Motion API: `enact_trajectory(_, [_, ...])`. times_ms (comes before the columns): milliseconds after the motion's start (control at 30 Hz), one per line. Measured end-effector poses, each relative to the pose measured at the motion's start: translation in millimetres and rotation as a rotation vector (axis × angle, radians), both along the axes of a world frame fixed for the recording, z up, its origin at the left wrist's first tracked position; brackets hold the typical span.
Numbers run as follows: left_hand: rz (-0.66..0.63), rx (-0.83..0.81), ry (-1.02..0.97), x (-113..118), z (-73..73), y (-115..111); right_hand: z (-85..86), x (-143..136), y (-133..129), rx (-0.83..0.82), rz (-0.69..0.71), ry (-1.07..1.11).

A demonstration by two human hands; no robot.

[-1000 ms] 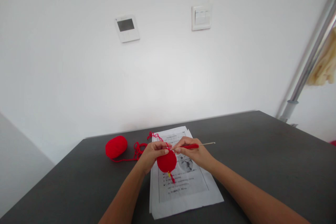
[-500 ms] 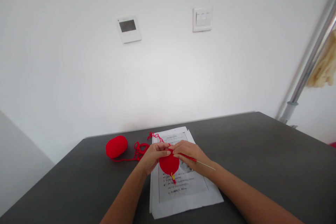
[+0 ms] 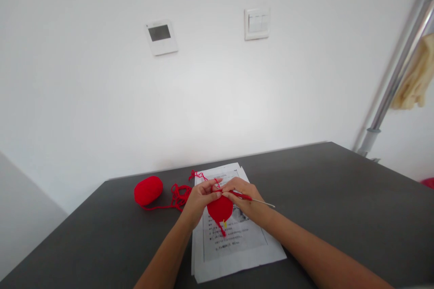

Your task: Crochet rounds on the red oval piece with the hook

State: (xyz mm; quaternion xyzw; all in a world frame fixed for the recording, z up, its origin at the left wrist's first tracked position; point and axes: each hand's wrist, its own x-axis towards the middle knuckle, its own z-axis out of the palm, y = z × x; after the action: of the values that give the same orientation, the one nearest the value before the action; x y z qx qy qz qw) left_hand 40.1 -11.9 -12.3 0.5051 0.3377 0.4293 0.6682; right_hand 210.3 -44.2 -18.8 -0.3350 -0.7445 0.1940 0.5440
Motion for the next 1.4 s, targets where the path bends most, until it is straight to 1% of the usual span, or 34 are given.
enact_trajectory(100, [0.065,0.073,0.031,2,-2.6,0,-5.3,-3,2,0.035,-0.032,-0.034])
enact_trajectory(233, [0.163,0.17,0.076,8,-5.5,-2,-17.5,-8,5,0.115,-0.086,-0.117])
enact_trajectory(300, [0.176,0.168,0.058,12,-5.9,-5,-21.5,-10,5,0.173,-0.093,-0.129])
enact_trajectory(333, [0.164,0.142,0.03,13,-5.5,-6,-22.1,-10,5,0.198,-0.092,-0.149])
enact_trajectory(400, [0.094,0.06,-0.05,15,-3.0,-9,-20.7,-11,4,0.222,-0.085,-0.214])
enact_trajectory(467, [-0.021,-0.019,-0.121,15,1.0,-10,-17.0,-10,2,0.252,-0.056,-0.254])
enact_trajectory(533, [-0.147,-0.064,-0.152,11,4.9,-10,-13.0,-8,0,0.266,-0.007,-0.256])
enact_trajectory(600, [-0.249,-0.088,-0.156,5,6.7,-7,-9.4,-7,-1,0.242,0.031,-0.233])
enact_trajectory(733, [-0.364,-0.119,-0.158,-7,4.3,0,-3.2,-4,0,0.212,0.061,-0.15])
enact_trajectory(800, [-0.387,-0.124,-0.159,-10,3.0,2,-1.0,-3,1,0.217,0.083,-0.113])
enact_trajectory(933, [-0.349,-0.113,-0.145,-7,3.9,0,-0.5,-1,3,0.23,0.106,-0.094])
enact_trajectory(1100, [-0.281,-0.072,-0.1,-3,5.2,-3,-1.6,2,5,0.265,0.112,-0.152])
enact_trajectory(1200, [-0.243,-0.104,-0.094,-7,5.2,0,0.0,4,6,0.283,0.103,-0.171])
enact_trajectory(1300, [-0.2,-0.132,-0.092,-14,5.1,5,3.0,5,4,0.284,0.092,-0.133])
enact_trajectory(1400, [-0.183,-0.153,-0.086,-19,4.7,8,5.0,3,0,0.23,0.084,-0.07])
